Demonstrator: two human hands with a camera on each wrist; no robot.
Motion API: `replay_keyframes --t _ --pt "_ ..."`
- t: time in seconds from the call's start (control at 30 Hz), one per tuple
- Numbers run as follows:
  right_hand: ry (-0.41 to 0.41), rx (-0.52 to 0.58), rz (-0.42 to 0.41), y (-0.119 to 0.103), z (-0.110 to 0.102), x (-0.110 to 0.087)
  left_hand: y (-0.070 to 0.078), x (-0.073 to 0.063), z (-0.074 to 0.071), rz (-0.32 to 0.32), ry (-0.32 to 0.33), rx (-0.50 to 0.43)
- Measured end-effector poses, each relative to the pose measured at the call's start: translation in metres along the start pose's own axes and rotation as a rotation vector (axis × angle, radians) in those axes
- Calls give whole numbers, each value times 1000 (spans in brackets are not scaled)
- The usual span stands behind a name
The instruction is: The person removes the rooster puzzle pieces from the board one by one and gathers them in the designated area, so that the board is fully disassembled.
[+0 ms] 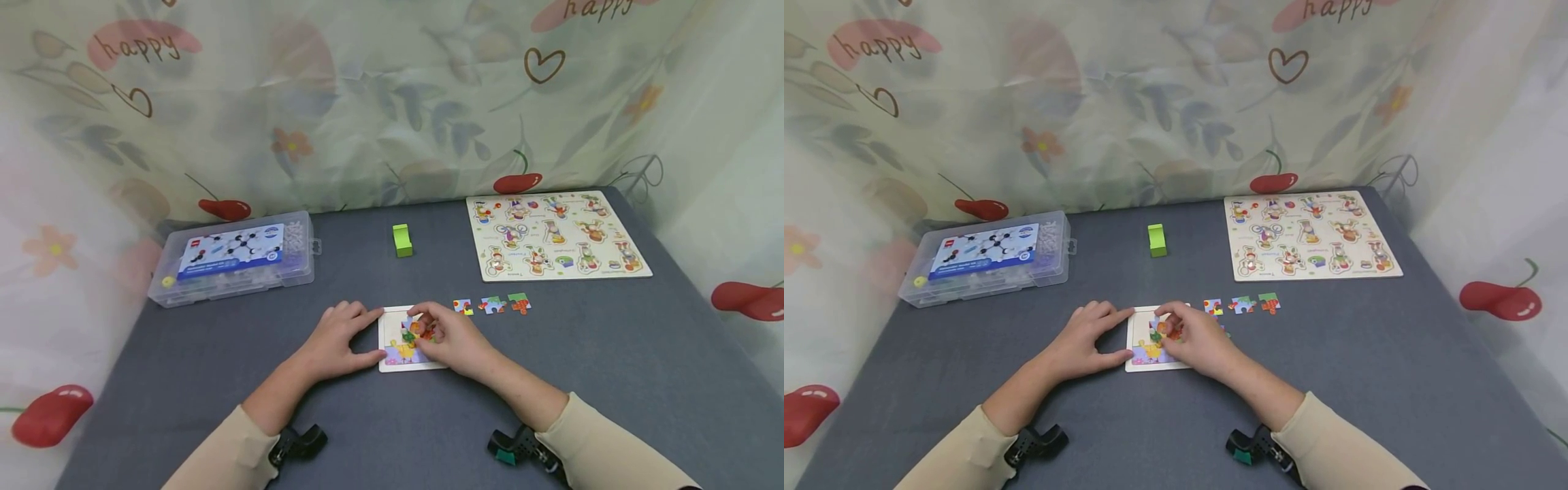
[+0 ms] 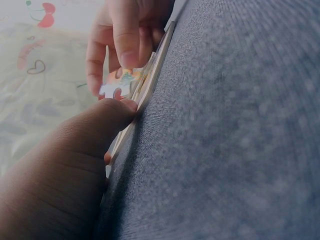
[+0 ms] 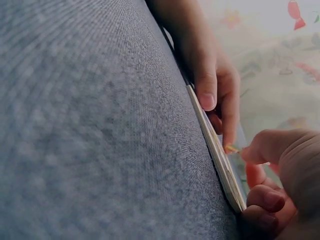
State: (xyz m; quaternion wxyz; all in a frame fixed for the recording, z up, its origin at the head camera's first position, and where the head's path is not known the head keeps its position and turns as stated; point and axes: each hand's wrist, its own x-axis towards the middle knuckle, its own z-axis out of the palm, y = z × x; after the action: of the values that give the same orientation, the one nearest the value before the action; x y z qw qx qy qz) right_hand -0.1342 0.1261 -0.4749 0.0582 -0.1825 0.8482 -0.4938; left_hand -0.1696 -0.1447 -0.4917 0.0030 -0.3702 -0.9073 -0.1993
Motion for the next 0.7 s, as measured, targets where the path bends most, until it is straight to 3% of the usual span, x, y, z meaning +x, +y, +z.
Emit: replay_keyframes --t 0.3,0.7 --pt "21 103 22 -15 -12 -2 0 0 1 16 18 0" --pt "52 166 -45 -43 -45 -11 1 0 -1 -1 -2 -8"
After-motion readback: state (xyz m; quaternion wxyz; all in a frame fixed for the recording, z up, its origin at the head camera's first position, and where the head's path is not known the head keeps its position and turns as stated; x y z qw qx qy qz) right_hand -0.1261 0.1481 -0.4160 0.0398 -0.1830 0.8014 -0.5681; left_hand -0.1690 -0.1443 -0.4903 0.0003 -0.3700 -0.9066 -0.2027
